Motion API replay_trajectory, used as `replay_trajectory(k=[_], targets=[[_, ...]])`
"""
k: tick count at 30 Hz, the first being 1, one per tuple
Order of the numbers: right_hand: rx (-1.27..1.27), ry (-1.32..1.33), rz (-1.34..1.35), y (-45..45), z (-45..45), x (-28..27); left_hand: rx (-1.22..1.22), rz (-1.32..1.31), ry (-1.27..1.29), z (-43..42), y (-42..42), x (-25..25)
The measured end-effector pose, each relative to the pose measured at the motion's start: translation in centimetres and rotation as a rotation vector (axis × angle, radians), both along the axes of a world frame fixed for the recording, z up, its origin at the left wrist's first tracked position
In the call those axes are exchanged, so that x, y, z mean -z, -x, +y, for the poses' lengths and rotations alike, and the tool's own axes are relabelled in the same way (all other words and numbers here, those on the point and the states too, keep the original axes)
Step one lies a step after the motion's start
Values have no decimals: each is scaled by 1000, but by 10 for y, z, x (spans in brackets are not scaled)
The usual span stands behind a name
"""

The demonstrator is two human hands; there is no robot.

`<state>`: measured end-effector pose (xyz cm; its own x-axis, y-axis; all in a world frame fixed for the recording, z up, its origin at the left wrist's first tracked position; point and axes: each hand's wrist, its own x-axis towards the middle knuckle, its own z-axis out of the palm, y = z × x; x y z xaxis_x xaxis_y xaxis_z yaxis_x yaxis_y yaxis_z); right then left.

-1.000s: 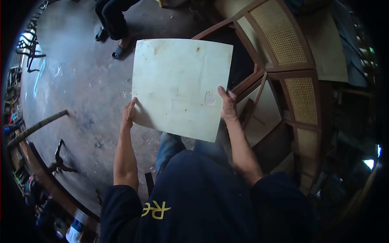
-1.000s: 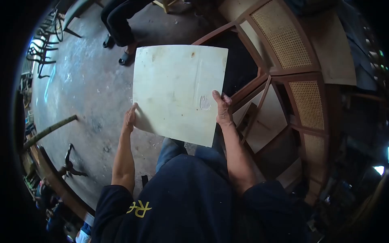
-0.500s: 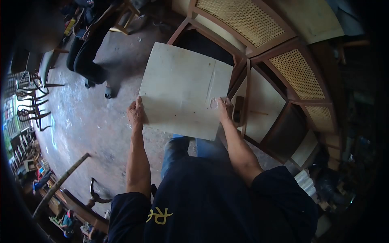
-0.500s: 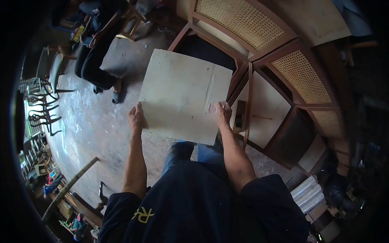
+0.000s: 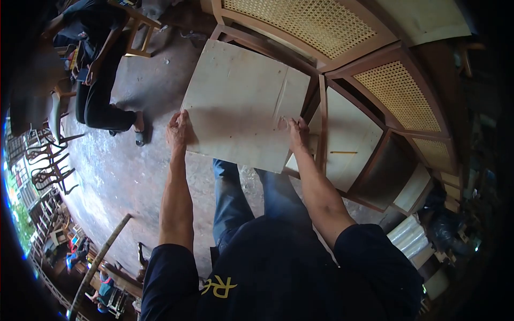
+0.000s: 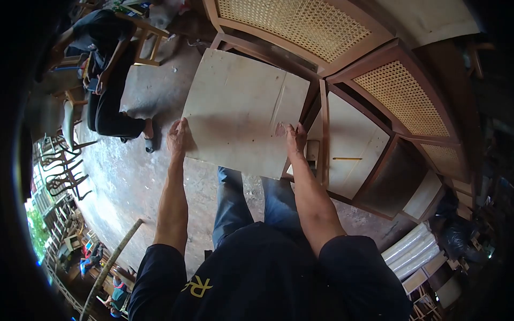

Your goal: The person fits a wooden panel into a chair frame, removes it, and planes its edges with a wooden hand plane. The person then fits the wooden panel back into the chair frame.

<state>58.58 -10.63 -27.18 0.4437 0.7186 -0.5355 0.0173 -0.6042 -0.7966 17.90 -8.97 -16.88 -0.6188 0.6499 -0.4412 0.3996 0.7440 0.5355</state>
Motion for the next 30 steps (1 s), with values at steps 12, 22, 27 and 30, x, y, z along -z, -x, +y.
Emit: replay_trajectory(k=[12, 22, 27, 30], targets=[[85, -28, 157, 12, 22, -14, 94, -122, 5, 52, 23, 66], [130, -23, 107, 25, 28, -13, 212, -99, -196, 63, 32, 103], [135, 66, 145, 30, 40, -27, 222, 15, -70, 68, 12, 77], [145, 79, 152, 33, 42, -28, 216, 46, -68, 70, 12, 79]])
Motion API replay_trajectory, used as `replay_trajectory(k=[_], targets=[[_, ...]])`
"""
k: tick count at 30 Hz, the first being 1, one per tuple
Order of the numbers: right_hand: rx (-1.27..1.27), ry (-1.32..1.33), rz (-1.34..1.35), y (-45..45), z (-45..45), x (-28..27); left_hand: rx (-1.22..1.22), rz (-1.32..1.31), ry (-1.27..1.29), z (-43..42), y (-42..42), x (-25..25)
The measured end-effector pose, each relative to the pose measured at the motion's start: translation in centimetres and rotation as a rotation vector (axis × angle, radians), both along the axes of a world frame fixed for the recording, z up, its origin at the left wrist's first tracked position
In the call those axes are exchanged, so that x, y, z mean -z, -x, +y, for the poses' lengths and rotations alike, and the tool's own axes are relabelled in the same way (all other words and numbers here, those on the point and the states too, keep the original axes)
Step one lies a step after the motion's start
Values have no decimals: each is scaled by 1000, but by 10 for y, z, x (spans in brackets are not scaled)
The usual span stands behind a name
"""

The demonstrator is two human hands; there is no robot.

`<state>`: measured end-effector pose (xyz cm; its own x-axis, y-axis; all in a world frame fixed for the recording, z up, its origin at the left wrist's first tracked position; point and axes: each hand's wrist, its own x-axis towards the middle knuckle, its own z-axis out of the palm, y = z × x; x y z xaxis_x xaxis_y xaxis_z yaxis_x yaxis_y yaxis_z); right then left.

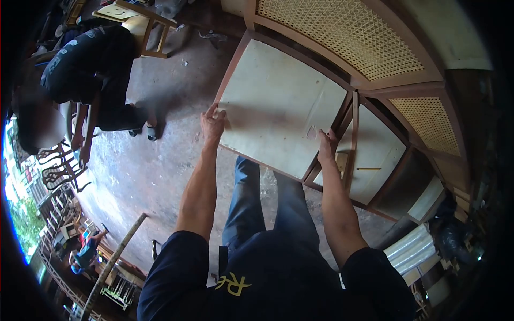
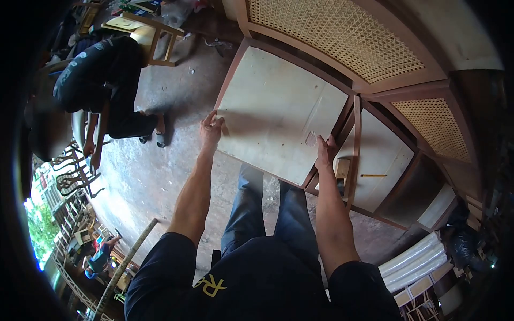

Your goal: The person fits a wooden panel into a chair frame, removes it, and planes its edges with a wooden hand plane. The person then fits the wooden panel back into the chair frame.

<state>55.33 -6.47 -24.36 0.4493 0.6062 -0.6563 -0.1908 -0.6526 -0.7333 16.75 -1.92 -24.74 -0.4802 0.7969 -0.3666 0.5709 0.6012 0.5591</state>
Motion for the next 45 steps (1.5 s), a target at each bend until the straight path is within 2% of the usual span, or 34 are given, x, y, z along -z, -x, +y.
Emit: replay_trajectory(k=[2, 4, 8, 13, 16, 18, 19, 20, 23, 27, 30, 33, 35, 39, 45], targets=[[-17, -54, 102, -8, -3, 8, -9, -22, -10, -2, 2, 3], [-49, -24, -11, -10, -5, 17, -21, -92, -21, -1, 3, 8], [19, 74, -32, -14, -2, 20, 24, 30, 6, 2, -1, -4], [-62, 15, -19, -11, 2, 8, 58, -3, -12, 5, 6, 3], [-43, -15, 69, -16, -1, 23, 29, -44, -83, 7, 6, 19], [-23, 13, 97, -11, 3, 20, 63, 28, -166, 1, 14, 41], [-37, 69, 50, -8, 7, 16, 26, 66, -91, 7, 4, 19], [-42, 119, -6, -6, 13, 9, 26, 9, -127, 5, 7, 25], [-64, 167, -66, -6, 13, 9, 10, 92, -81, 7, 3, 31], [2, 233, -154, 0, 15, 14, 56, 37, -37, 10, 5, 13], [-53, 223, -71, -4, 15, 12, 98, -7, 28, 12, 9, 11], [-36, 310, -106, 1, 19, 0, 53, -19, 4, 10, 10, 14], [-22, 314, -80, -11, 14, 19, 45, -33, -16, 9, 11, 18], [-43, 297, -127, -6, 14, 15, 59, -53, 18, 13, 11, 12], [-16, 346, -52, -14, 14, 19, 184, -81, 62, 11, 22, 27]])
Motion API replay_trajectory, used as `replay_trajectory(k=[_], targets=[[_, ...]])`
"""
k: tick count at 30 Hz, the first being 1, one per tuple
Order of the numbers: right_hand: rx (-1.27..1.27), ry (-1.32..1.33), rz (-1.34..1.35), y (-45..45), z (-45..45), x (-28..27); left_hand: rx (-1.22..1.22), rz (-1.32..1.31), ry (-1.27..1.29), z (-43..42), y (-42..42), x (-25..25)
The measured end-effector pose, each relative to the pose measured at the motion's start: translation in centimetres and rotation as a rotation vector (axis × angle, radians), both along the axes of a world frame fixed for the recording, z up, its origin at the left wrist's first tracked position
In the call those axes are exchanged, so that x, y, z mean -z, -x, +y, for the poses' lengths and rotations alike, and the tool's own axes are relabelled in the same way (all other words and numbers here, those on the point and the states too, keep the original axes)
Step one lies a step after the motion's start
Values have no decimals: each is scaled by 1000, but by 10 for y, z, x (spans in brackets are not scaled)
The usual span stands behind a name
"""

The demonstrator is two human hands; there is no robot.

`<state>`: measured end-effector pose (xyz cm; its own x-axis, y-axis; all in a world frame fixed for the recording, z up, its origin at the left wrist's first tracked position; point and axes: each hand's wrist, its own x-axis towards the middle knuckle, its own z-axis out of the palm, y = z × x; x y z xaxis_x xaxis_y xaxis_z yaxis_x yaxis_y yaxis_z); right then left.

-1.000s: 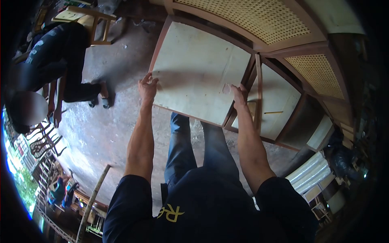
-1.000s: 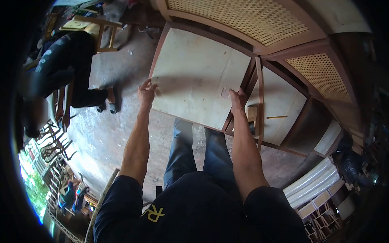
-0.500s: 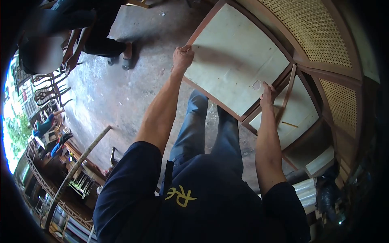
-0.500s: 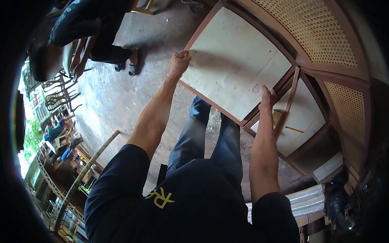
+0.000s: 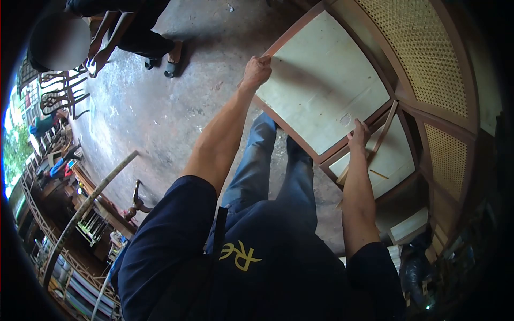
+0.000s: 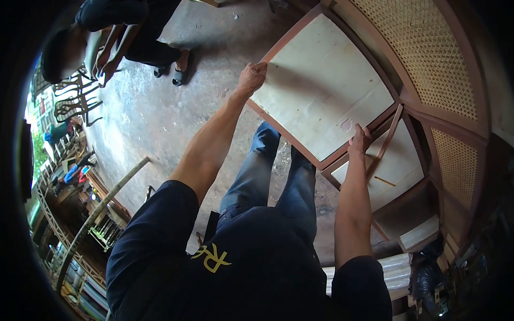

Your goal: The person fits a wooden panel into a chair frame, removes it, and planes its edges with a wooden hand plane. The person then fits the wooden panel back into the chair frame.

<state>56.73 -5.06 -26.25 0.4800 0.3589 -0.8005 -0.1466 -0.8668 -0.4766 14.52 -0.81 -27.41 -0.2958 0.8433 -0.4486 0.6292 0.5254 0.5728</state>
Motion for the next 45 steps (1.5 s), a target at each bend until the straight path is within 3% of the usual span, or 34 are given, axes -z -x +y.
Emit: replay_trajectory(k=[3, 6, 9, 12, 14, 17, 20, 21, 22, 24, 25, 26, 30, 32, 34, 36, 38, 39, 41, 43, 44, 45], targets=[[-8, -54, 51, 2, -11, -18, 9, -98, -48, -5, 9, 3], [-84, -35, 23, -7, -41, -24, -118, -267, -79, -17, 12, -26], [-181, 44, 154, -29, -86, -20, -229, -158, -126, -51, 12, -30], [-305, 211, 86, -4, -121, -61, -397, 7, -143, -116, 14, -16], [-309, 316, 64, 18, -139, -80, -456, -6, -13, -167, 13, -20], [-741, 288, 25, 52, -146, -90, -435, -56, 432, -234, 1, -19], [-1249, -95, 112, 122, -112, -108, -303, -94, 705, -259, -25, -30], [-1381, -92, 123, 170, -81, -147, -230, -101, 759, -260, -35, -31], [-1392, -248, 192, 206, -68, -162, -137, -115, 772, -252, -46, -41], [-1553, -519, 319, 261, -51, -170, 80, -148, 791, -233, -69, -72], [-1594, -542, 409, 292, -44, -186, 133, -31, 526, -257, -92, -63], [-1681, -735, 423, 321, -38, -209, 192, -56, 538, -262, -106, -71], [-1584, -864, 855, 389, -38, -319, 393, -66, 555, -233, -122, -87], [-1600, -860, 920, 385, -44, -337, 538, -119, 621, -216, -113, -102], [-1755, -785, 861, 364, -58, -327, 636, -105, 653, -213, -112, -107], [-1842, -492, 598, 325, -66, -282, 667, -66, 629, -215, -114, -106], [-1793, -509, 52, 260, -85, -242, 703, -30, 602, -222, -112, -104], [-1735, -466, -186, 228, -92, -226, 719, -14, 594, -231, -108, -104], [-1234, -676, -152, 150, -125, -180, 752, 12, 516, -232, -92, -99], [-875, -493, -164, 80, -179, -155, 703, -13, 543, -234, -60, -58], [-977, -244, -183, 49, -191, -177, 704, 16, 438, -233, -41, -44], [-895, -240, -230, 16, -236, -145, 703, 47, 335, -231, -23, -39]])
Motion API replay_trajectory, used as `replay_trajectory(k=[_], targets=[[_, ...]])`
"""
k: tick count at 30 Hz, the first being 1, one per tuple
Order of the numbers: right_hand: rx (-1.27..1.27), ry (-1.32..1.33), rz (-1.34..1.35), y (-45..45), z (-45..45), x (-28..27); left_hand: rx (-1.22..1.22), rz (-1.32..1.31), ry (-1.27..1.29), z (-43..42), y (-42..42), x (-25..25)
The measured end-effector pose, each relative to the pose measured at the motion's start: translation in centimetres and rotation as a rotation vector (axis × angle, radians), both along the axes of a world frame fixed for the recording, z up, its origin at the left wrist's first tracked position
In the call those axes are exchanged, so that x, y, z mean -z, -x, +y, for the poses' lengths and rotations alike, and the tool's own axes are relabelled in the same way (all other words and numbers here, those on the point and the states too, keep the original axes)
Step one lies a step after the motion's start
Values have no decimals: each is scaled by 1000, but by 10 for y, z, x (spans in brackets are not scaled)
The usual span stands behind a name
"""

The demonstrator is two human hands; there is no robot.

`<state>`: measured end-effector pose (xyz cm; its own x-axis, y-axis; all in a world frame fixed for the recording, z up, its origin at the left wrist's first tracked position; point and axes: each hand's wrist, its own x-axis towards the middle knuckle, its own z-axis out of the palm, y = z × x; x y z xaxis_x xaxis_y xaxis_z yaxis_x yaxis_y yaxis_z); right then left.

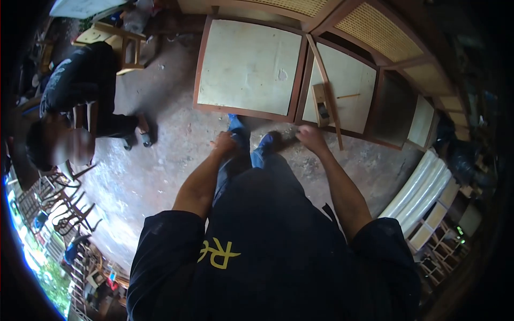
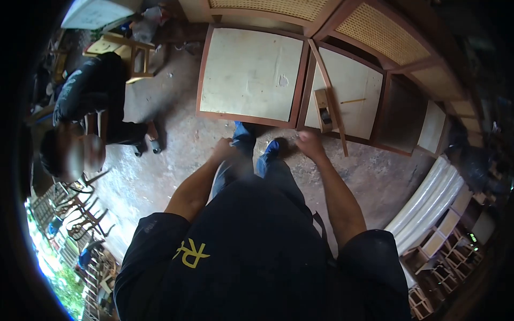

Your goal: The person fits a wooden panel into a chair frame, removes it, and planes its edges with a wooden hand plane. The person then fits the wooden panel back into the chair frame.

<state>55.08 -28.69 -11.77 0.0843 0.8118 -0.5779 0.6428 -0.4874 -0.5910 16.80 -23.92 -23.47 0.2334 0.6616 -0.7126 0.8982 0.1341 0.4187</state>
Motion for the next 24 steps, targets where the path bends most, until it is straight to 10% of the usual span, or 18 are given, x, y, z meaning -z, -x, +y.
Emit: replay_trajectory(k=[7, 10, 11, 14, 19, 24], targets=[[949, 507, 326, -59, -289, 8, -132, 50, 2, -11, 57, -19], [1046, 603, 496, -38, -346, -2, -146, -6, -21, -37, 45, -44], [796, 555, 441, -35, -361, 1, 408, -13, -226, -52, 61, -22], [313, 145, 346, -26, -375, 10, -108, -162, 26, -90, 50, -29], [909, 464, 578, -18, -316, -29, -269, -278, 177, -121, 42, -48], [841, 371, 503, -43, -270, -40, -93, -236, 27, -120, 49, -52]])
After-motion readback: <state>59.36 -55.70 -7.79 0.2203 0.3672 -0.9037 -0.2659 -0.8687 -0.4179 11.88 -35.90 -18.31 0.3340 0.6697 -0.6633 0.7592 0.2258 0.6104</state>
